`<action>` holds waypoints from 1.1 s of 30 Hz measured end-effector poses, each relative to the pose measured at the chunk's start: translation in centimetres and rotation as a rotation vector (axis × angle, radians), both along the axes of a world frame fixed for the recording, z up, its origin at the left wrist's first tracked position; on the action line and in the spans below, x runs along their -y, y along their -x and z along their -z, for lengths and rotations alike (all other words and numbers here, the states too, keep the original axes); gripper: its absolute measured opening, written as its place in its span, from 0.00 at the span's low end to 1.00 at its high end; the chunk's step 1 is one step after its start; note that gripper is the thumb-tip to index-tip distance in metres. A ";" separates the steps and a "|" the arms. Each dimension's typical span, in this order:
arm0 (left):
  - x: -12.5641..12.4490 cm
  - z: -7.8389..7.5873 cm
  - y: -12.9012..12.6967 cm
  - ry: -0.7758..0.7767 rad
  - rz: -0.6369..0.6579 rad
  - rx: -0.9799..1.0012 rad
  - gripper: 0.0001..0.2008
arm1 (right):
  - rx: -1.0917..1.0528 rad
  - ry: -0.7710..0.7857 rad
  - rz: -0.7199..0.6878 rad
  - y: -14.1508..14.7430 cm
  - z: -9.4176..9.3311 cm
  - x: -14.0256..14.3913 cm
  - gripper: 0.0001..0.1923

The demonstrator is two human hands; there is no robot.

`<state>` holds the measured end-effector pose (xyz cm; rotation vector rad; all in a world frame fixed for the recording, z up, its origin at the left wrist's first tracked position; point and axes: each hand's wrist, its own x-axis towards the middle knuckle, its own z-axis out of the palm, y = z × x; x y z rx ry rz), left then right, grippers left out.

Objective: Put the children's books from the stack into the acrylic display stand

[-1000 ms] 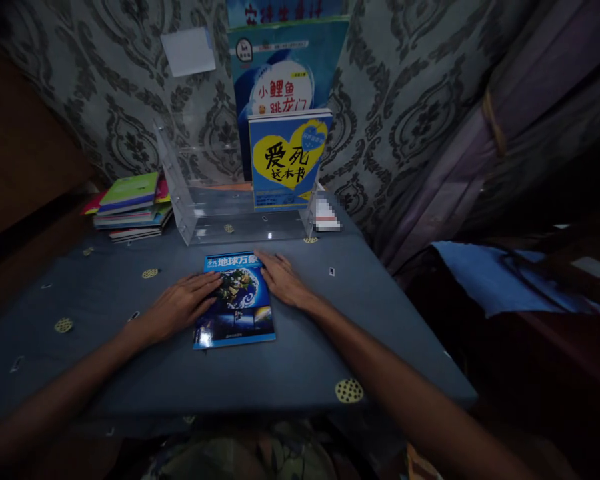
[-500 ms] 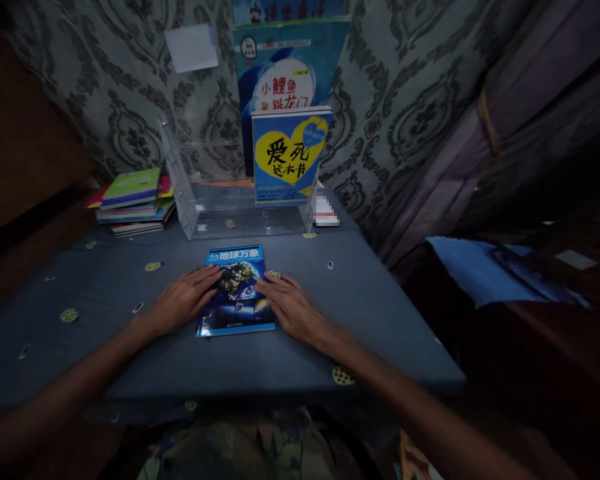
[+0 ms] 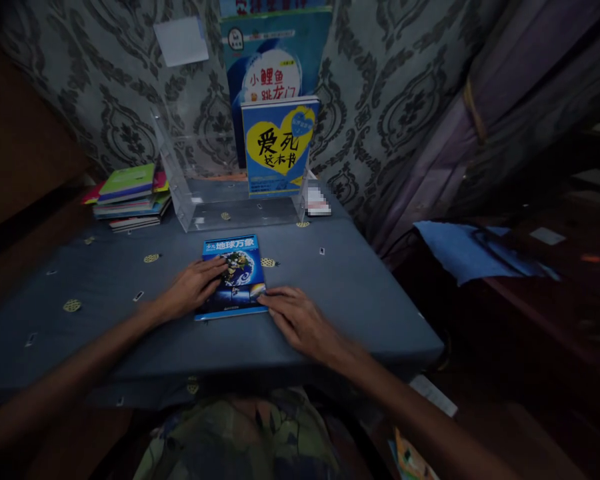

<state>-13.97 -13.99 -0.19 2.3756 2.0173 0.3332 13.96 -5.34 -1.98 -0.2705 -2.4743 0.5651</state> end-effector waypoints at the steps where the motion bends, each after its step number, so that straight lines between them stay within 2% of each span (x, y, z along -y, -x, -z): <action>1: -0.1 -0.1 -0.9 0.016 0.044 0.014 0.21 | 0.003 0.005 0.005 0.0 0.0 0.0 0.18; 5: 0.7 -0.6 -4.7 0.075 0.225 0.059 0.22 | 0.015 0.014 0.004 -0.1 0.3 -0.2 0.18; 9: 3.3 -0.7 -6.4 0.059 0.274 0.035 0.22 | 0.015 0.022 -0.009 -0.1 0.3 -0.2 0.18; 15: 7.8 0.0 -4.1 -0.066 0.238 -0.009 0.21 | 0.017 0.002 -0.017 0.0 0.0 0.0 0.19; 19: 9.6 1.0 -2.4 -0.167 0.183 -0.029 0.22 | 0.005 -0.074 -0.014 -0.1 0.0 -0.1 0.17; 22: 10.2 1.7 -1.9 -0.208 0.139 -0.034 0.23 | 0.016 -0.179 0.014 0.1 -0.1 0.8 0.16; 25: 10.3 2.3 -2.0 -0.260 0.119 -0.008 0.23 | 0.094 -0.225 0.002 1.2 -0.4 3.2 0.17; 29: 10.2 2.7 -2.2 -0.315 0.114 0.028 0.23 | 0.231 -0.177 -0.092 3.8 -0.4 6.8 0.25; 33: 10.2 2.5 -2.1 -0.261 0.111 0.019 0.22 | 0.266 -0.111 -0.080 4.2 -0.2 7.8 0.29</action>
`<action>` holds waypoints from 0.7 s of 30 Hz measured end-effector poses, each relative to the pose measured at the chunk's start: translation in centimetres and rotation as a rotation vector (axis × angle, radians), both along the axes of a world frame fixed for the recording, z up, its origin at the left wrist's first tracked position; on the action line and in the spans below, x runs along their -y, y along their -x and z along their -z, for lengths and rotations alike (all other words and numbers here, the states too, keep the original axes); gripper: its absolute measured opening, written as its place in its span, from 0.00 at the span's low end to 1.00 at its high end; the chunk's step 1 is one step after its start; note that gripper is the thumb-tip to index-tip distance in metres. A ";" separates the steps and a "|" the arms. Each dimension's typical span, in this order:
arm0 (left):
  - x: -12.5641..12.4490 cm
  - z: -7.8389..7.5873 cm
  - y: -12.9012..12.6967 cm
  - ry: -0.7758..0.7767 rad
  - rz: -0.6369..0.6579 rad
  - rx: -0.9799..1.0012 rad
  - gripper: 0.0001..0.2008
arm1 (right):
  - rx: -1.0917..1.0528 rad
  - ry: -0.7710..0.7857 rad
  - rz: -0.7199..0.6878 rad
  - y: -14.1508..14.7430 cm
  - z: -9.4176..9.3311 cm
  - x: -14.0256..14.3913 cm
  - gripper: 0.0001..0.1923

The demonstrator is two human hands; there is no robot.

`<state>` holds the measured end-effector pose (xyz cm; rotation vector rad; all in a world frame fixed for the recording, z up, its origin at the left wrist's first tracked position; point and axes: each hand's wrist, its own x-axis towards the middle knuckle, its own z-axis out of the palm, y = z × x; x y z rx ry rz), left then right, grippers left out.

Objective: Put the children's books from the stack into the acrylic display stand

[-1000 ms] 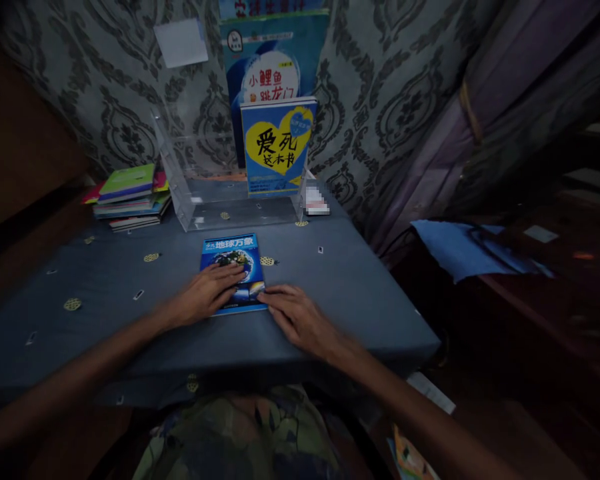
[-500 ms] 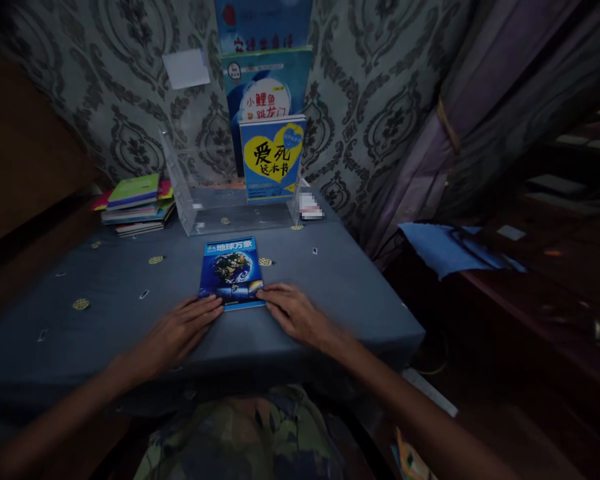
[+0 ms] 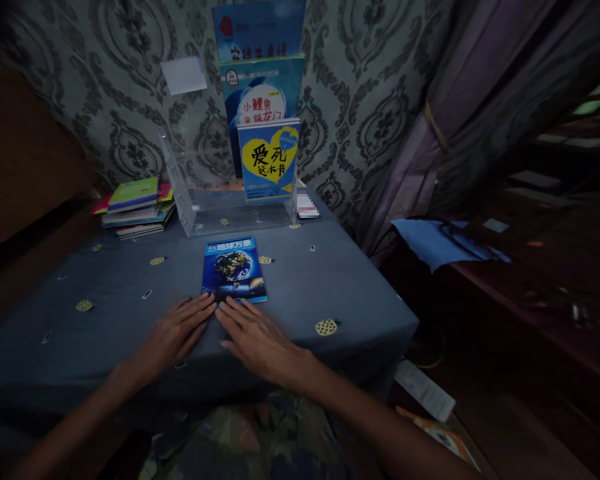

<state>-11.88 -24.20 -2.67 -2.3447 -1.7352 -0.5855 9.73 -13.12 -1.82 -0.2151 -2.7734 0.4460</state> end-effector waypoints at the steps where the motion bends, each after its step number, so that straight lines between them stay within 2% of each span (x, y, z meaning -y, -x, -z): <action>1: 0.0 -0.1 0.0 0.012 -0.002 -0.009 0.22 | -0.006 0.004 0.020 -0.5 0.1 -0.2 0.28; 8: -0.1 -0.5 -0.1 0.026 -0.012 -0.004 0.20 | -0.088 -0.065 0.159 -5.1 0.9 -2.6 0.24; 14: -0.6 -1.2 0.9 0.119 -0.055 0.016 0.20 | -0.178 -0.053 0.168 -5.4 1.2 -3.0 0.22; 17: -2.4 -1.4 2.7 0.162 -0.088 0.038 0.22 | -0.213 -0.049 0.168 -5.3 1.6 -3.2 0.21; 21: -7.0 -1.4 5.6 0.206 -0.133 0.070 0.24 | -0.231 -0.043 0.173 -5.5 1.9 -3.3 0.21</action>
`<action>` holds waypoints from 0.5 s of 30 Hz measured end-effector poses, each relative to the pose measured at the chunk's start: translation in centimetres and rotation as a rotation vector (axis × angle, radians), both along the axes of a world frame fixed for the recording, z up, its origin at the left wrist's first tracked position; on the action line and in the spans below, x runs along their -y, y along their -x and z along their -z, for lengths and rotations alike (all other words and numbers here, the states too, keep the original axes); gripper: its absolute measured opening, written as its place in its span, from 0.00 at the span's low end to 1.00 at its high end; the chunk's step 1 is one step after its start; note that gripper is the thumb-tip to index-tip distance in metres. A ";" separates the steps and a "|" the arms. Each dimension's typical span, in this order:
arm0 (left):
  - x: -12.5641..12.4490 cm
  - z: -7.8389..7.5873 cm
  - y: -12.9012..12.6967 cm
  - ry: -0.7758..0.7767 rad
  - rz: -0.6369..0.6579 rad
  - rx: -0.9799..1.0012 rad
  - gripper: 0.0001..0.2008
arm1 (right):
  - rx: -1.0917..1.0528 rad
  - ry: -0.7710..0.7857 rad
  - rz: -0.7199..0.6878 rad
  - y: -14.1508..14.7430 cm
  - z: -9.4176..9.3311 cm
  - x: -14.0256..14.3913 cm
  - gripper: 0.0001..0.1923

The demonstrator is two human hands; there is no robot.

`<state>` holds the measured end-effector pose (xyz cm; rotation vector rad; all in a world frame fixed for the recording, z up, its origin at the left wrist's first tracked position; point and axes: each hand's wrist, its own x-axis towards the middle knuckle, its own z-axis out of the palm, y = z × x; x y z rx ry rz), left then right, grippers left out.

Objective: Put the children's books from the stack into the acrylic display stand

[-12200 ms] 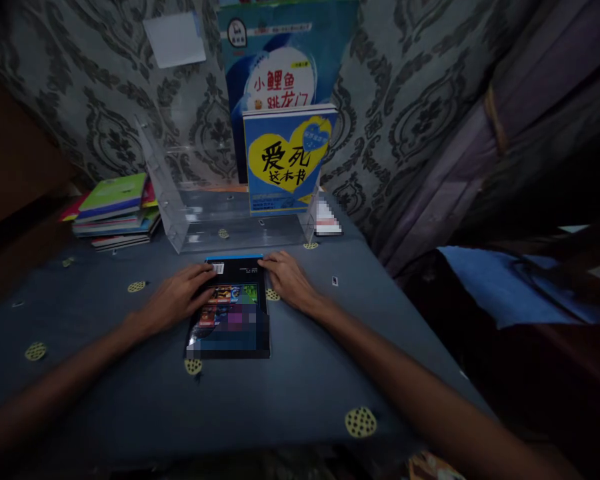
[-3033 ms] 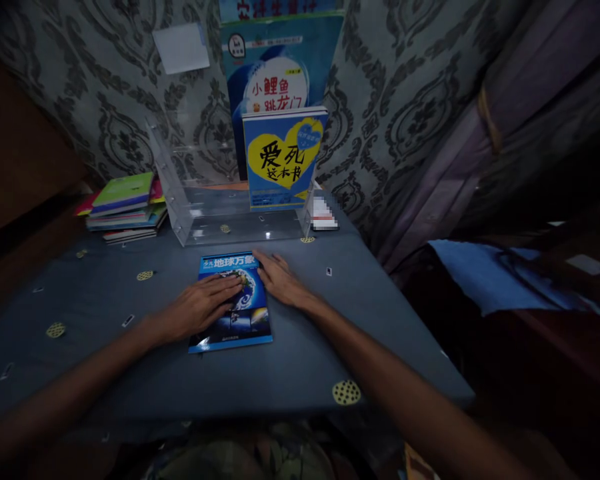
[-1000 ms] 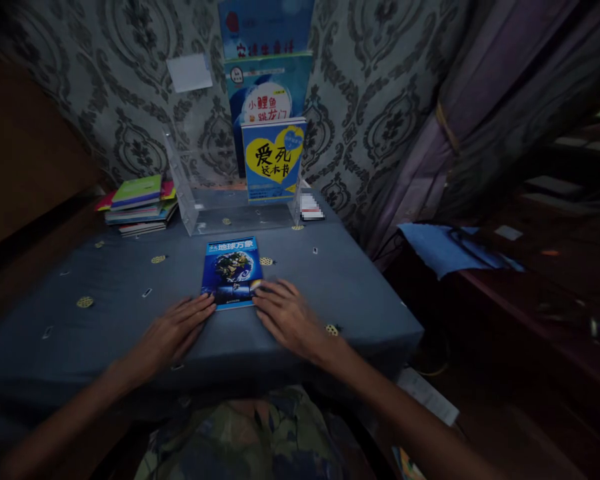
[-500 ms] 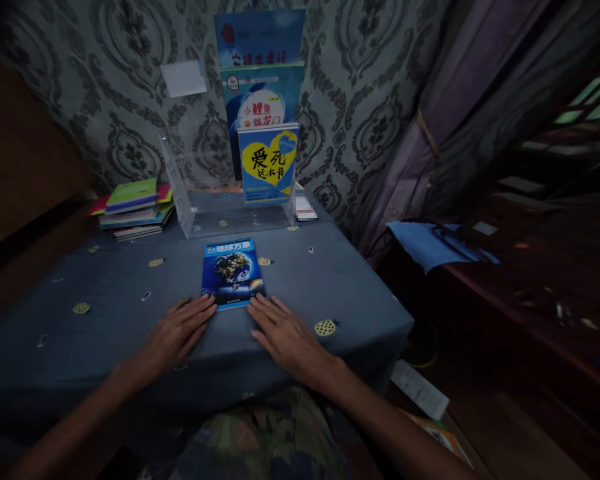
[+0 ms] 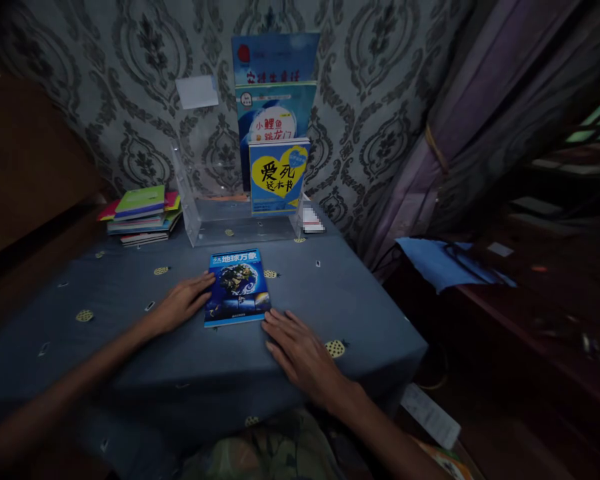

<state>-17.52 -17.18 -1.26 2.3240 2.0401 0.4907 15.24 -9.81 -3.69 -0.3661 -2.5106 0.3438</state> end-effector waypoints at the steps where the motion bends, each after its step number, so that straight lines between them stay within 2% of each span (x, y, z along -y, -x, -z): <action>1: -1.3 0.0 0.6 0.003 -0.012 -0.003 0.24 | 0.001 0.008 0.002 -0.1 0.0 0.0 0.21; 6: -6.8 -0.3 1.4 0.007 -0.053 -0.069 0.20 | 0.021 0.003 0.001 -0.2 -0.5 0.0 0.21; 15: -13.9 -0.6 -3.3 0.034 0.114 -0.085 0.19 | 0.055 0.013 -0.013 -0.3 -1.2 0.0 0.21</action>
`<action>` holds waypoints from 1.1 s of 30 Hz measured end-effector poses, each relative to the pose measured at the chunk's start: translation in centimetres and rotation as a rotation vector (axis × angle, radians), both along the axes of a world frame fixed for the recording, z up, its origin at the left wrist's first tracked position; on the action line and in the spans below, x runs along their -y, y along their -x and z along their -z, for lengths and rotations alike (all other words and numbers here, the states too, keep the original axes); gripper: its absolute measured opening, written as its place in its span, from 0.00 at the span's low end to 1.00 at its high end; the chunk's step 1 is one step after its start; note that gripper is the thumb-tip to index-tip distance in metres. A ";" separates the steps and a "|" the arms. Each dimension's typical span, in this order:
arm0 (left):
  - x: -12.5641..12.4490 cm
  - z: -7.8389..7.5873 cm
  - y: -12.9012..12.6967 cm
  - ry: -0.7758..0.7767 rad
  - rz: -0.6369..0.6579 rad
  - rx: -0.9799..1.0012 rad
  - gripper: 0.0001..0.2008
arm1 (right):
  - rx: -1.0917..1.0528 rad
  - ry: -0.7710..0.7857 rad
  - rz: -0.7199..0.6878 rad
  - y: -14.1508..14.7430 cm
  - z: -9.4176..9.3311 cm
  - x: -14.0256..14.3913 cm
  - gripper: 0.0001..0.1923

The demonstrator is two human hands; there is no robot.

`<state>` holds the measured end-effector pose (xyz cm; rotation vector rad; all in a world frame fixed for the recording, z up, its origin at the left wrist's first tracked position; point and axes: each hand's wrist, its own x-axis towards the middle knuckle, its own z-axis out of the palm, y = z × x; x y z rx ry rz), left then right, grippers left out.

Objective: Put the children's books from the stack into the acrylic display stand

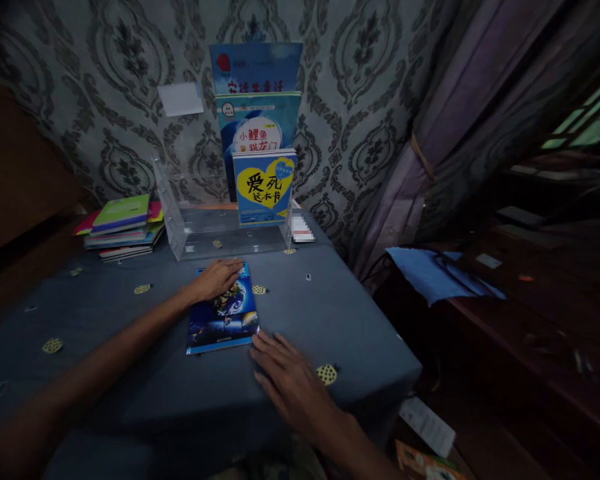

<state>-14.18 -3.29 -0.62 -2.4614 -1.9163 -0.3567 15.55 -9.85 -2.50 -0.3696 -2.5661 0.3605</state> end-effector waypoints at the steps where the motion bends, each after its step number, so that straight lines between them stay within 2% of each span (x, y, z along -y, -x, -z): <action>1: -0.4 0.1 -0.3 0.004 0.014 0.002 0.19 | -0.003 -0.005 -0.001 0.0 0.0 0.0 0.21; 4: -0.8 0.3 -0.3 0.013 0.033 0.015 0.20 | -0.022 -0.008 -0.002 0.0 0.2 0.0 0.21; 7: 0.3 0.4 1.3 0.014 0.008 0.033 0.21 | -0.030 0.013 0.001 0.1 0.3 0.0 0.22; 12: 4.5 0.6 5.2 0.007 -0.086 0.060 0.24 | -0.024 0.037 0.012 0.0 -0.1 0.0 0.21; 15: 7.3 1.0 6.5 0.001 -0.134 0.091 0.26 | -0.003 0.065 0.006 0.3 -0.9 -0.7 0.18; 19: 9.3 1.5 6.6 0.005 -0.162 0.116 0.29 | 0.012 0.081 -0.016 2.8 -1.7 -3.4 0.17; 23: 9.5 1.6 6.1 0.028 -0.185 0.117 0.29 | 0.086 0.087 -0.131 7.7 -1.3 -8.2 0.19; 27: 9.5 1.4 5.9 0.049 -0.208 0.130 0.29 | 0.145 0.128 -0.082 11.9 -0.8 -12.7 0.20; 30: 9.5 1.3 5.7 0.055 -0.217 0.135 0.29 | 0.149 0.145 -0.047 12.9 -0.4 -14.1 0.21; 33: 9.5 1.5 5.7 0.063 -0.224 0.132 0.30 | 0.135 0.141 -0.034 11.9 0.2 -13.4 0.22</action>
